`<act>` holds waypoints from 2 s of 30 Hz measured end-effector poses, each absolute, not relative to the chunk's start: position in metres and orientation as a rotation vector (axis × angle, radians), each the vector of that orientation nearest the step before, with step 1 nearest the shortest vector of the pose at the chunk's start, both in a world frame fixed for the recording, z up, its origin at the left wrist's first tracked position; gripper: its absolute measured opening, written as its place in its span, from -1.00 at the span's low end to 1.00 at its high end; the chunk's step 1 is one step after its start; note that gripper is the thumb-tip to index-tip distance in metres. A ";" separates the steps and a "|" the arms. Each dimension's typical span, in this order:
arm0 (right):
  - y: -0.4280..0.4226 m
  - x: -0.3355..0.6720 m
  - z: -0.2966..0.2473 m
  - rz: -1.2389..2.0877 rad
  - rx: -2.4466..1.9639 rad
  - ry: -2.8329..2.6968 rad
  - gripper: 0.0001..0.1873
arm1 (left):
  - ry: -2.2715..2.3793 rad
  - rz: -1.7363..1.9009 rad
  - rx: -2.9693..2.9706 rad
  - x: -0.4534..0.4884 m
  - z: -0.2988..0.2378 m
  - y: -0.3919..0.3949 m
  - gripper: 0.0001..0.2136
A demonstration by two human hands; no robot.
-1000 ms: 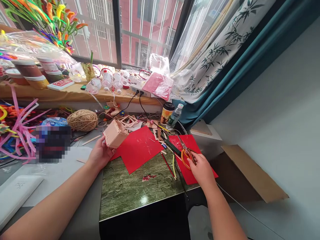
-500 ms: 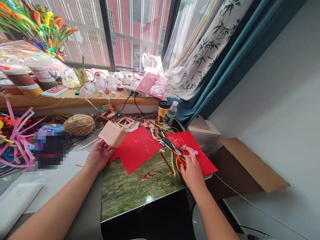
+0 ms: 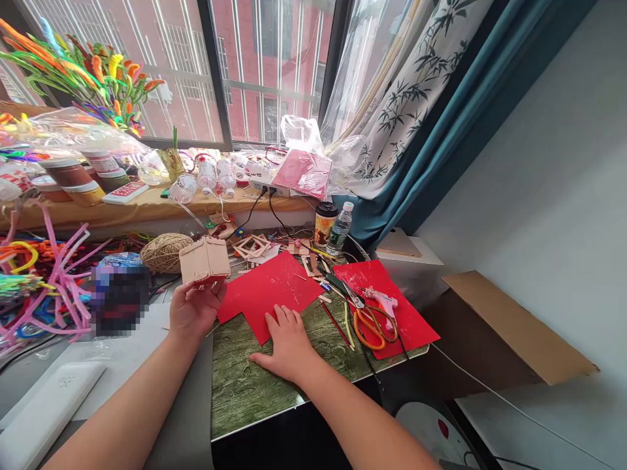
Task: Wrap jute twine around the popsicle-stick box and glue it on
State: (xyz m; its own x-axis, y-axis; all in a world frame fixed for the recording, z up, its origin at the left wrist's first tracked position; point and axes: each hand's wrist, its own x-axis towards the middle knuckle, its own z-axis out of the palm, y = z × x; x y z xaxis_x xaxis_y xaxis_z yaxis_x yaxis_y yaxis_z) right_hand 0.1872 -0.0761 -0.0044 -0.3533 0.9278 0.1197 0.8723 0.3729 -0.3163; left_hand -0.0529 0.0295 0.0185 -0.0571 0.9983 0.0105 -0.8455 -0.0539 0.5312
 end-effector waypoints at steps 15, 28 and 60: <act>-0.022 0.211 0.036 0.159 -1.388 -2.204 -0.85 | 0.169 1.438 0.453 -0.085 0.042 0.019 -0.45; 0.014 0.296 0.125 0.037 -1.298 -1.396 -0.59 | 0.326 1.379 0.483 -0.087 0.022 0.020 -0.35; -0.150 0.295 0.004 -0.449 -1.011 -2.284 -0.42 | 0.545 1.017 1.043 -0.045 0.007 0.014 -0.20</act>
State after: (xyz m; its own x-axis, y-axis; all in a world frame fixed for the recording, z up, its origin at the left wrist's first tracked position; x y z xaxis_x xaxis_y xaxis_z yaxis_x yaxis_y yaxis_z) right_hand 0.2947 -0.1500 0.0038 -0.5338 0.5529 0.6399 0.7540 0.6537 0.0641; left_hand -0.0451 0.0135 0.0066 0.4580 0.8852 0.0816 -0.4226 0.1361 0.8960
